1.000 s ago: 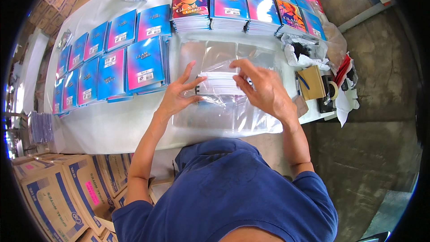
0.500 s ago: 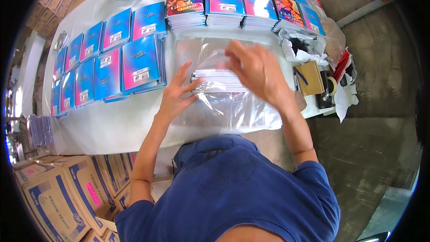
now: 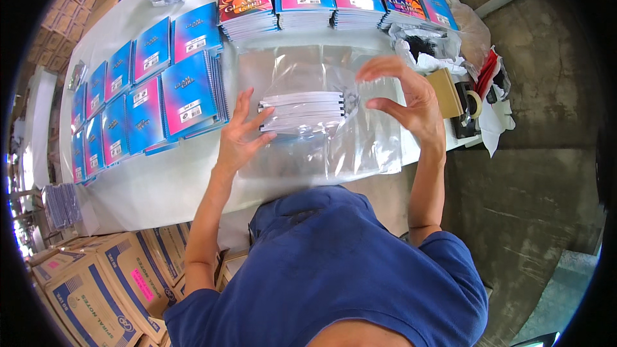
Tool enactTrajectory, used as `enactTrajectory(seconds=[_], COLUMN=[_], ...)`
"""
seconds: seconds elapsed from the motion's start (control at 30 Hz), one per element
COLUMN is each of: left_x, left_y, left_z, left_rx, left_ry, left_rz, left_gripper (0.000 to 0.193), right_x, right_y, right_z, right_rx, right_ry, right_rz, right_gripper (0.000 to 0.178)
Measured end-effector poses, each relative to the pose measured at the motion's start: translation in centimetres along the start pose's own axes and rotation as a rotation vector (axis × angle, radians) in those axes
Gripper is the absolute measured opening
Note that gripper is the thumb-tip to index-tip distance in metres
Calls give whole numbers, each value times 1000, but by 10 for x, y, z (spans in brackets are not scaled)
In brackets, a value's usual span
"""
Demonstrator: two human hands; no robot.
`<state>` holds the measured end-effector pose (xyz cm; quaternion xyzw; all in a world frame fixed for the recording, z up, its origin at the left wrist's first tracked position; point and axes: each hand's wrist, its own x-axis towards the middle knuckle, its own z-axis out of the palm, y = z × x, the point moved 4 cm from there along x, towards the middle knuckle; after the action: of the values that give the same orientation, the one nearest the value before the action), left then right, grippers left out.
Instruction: The person picks up a notebook, places it into a plastic bag, and seals the opening with tape from a dispenser. They then gather a stack of notebooks from a larger pile, place the stack into a bag, seal it with tape, and move the finished package aside.
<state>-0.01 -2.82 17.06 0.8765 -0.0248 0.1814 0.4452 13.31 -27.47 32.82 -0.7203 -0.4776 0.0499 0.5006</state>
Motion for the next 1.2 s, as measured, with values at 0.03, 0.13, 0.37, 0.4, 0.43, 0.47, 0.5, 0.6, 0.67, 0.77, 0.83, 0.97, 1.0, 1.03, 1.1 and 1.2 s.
enactTrajectory(seconds=[0.03,0.13,0.37,0.4,0.43,0.47,0.5,0.6,0.67,0.77,0.83,0.97,1.0,1.03,1.1,1.2], left_x=[8,24,18,18,19,18,16,15,15,21,26,32,32,33,38,47], left_y=[5,11,-5,-5,-2,-1,-4,-14,-15,-14,-8,1,1,2,3,6], left_z=[0,6,5,8,9,9,10,10,8,5,8,6,5,3,1,-3], left_rx=[20,-73,-284,-360,-431,-497,-495,-473,-451,-409,-314,-256,-224,-193,-150,-118], left_ry=[-34,-125,-8,-12,-19,-25,-26,-35,-37,-39,-82,-89,-97,-106,-130,-167], left_rz=[46,34,27,-36,-98,-164,-147,-104,-88,-84,-84,-68,-64,-59,-45,-19], left_gripper=[56,53,53,55,56,58,59,61,61,56,53,42,40,39,35,30], right_x=[-11,-11,-26,-40,-52,-60,-64,-62,-61,-59,-56,-56,-54,-52,-50,-47], right_y=[13,13,67,80,94,105,113,120,124,126,122,119,114,110,107,104], right_z=[2,28,-3,-7,2,18,38,72,79,85,93,96,94,93,91,91], right_rx=[-144,-437,113,176,172,147,123,195,281,348,329,291,261,230,178,134], right_ry=[-41,-205,337,404,299,241,182,78,67,96,106,170,177,185,193,208], right_rz=[-4,-120,36,49,18,26,35,109,150,175,195,214,214,215,221,255], right_gripper=[39,22,16,18,28,32,38,52,56,53,49,34,30,26,23,20])
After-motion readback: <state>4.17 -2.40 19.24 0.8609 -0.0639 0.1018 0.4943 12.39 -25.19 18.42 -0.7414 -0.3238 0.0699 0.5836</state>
